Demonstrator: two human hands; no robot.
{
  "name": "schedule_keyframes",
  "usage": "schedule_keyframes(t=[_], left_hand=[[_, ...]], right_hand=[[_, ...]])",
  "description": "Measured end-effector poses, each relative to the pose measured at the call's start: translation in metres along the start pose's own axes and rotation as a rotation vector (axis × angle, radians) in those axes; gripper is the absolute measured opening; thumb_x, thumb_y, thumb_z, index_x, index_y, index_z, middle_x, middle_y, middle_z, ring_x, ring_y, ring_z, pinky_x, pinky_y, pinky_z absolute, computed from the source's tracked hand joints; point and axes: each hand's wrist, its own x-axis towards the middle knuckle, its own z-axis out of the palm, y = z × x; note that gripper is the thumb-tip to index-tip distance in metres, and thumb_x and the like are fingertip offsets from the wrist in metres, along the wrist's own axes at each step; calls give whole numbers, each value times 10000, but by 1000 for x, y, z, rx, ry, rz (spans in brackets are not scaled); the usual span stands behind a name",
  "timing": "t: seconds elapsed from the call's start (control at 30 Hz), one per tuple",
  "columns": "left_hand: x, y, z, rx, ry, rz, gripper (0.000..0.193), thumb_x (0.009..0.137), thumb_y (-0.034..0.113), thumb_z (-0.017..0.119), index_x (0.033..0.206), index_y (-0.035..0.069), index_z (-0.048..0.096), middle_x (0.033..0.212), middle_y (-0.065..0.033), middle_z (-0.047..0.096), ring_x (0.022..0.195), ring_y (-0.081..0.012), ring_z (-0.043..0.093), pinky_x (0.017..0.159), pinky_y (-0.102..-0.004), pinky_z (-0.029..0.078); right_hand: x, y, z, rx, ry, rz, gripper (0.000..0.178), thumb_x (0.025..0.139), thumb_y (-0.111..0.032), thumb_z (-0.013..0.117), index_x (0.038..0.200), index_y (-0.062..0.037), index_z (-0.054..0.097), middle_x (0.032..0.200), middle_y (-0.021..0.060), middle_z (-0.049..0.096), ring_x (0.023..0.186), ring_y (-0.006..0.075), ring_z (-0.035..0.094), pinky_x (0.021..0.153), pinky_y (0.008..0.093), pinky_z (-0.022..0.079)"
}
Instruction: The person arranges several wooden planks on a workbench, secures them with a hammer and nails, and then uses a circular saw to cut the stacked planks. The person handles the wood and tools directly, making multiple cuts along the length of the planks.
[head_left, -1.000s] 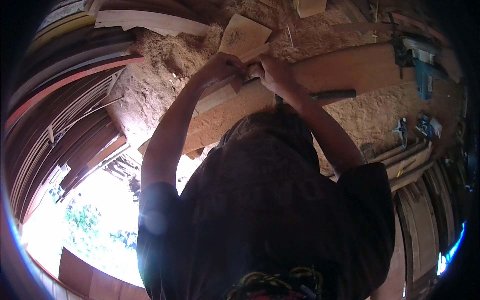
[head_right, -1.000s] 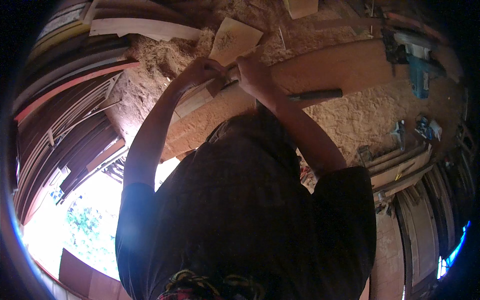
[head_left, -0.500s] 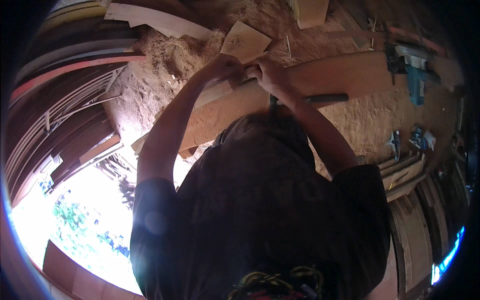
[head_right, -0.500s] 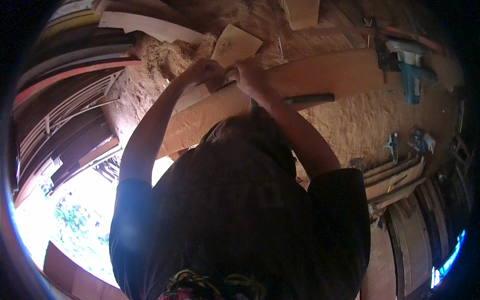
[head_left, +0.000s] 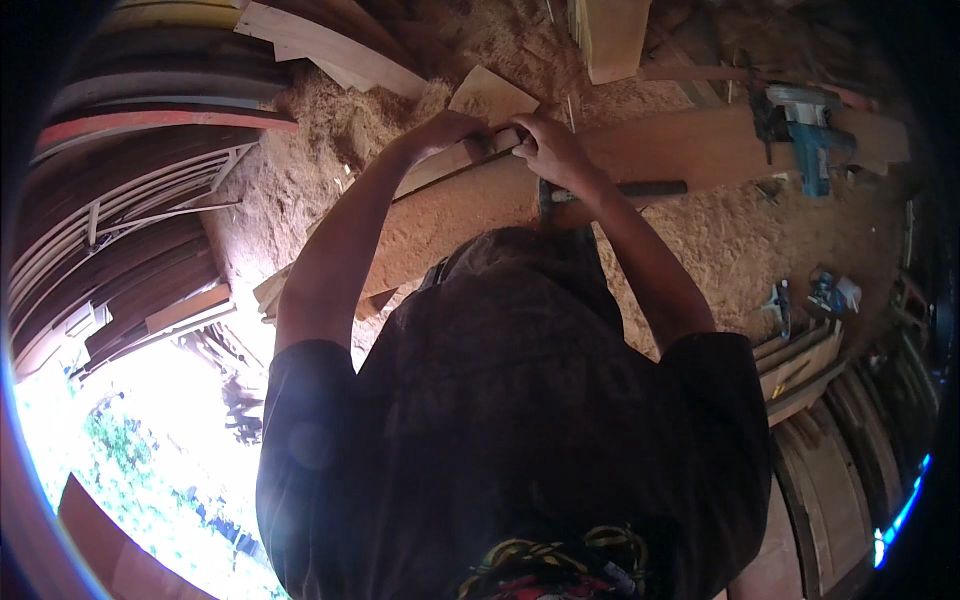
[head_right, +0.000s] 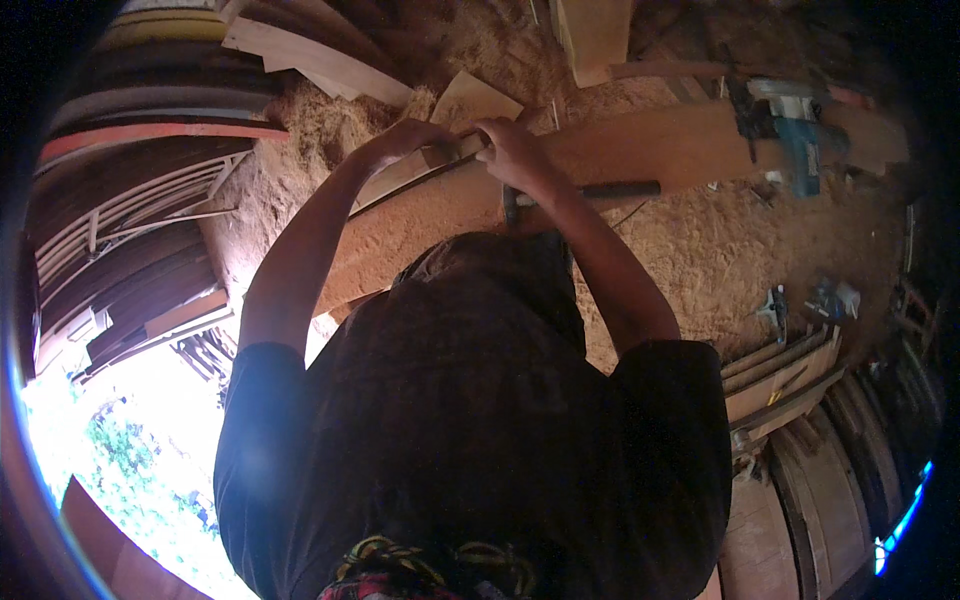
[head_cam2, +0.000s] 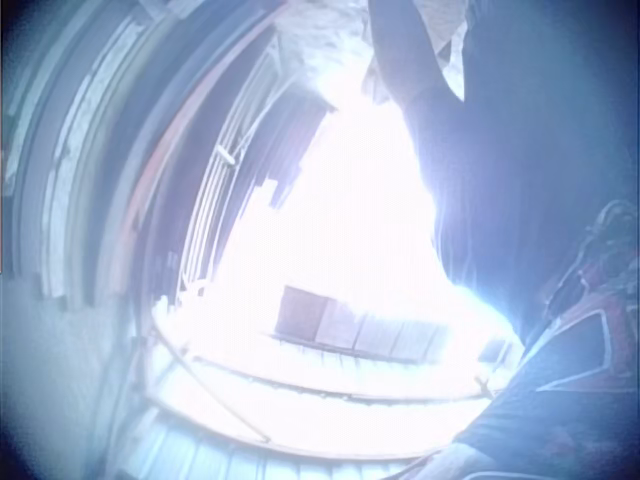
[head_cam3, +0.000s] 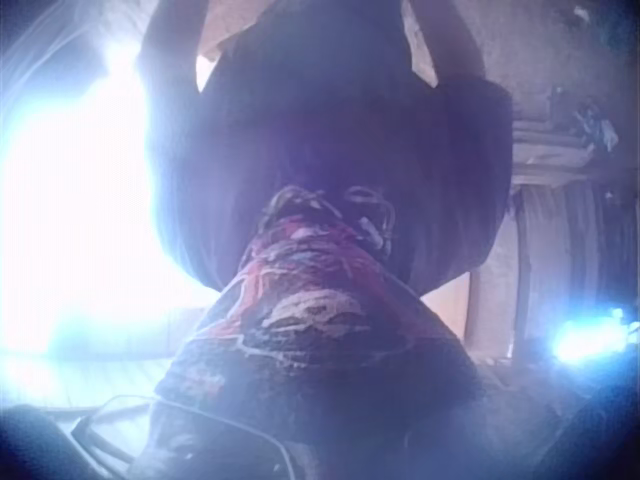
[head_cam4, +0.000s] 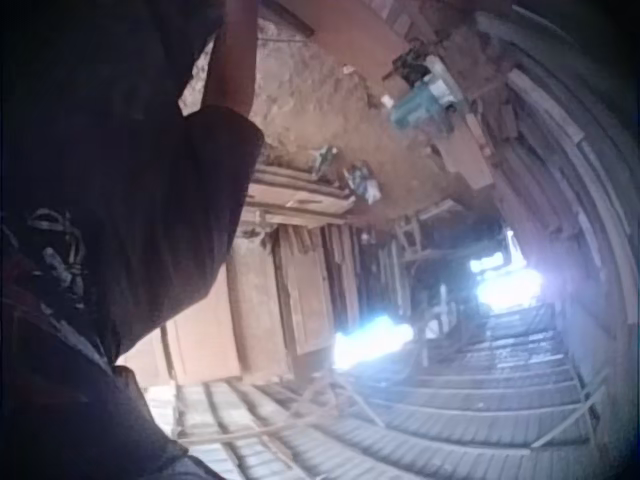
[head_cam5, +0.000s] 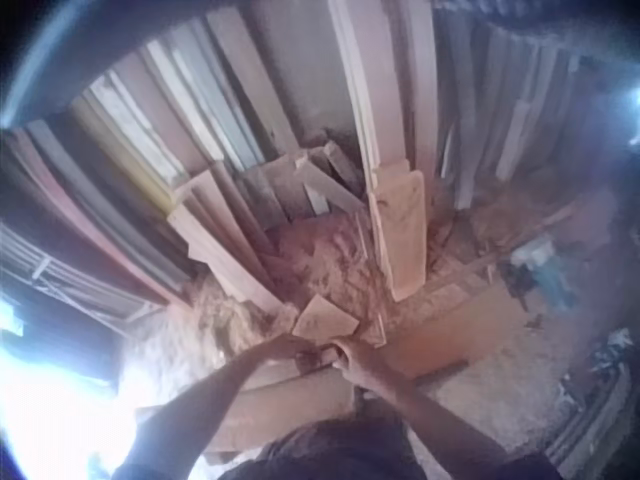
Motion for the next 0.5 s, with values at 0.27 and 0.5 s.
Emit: schedule_keyframes(t=[0.27,0.5], left_hand=[[5,-21,-6,22,-7,145,317,1062,291,643,1201,72,827,1232,-62,801,1101,-183,723,1052,-349,527],[7,-3,2,61,-12,60,348,1105,266,560,1259,65,798,1259,-82,788,1161,-193,713,1092,-362,508]], right_hand=[[-101,3,-42,-212,213,-48,504,882,-147,808,1364,-65,686,1331,180,679,1222,415,662,1041,481,542],[-145,31,-63,-506,215,39,456,827,-166,800,1271,-91,724,1248,145,698,1177,418,642,999,496,525]])
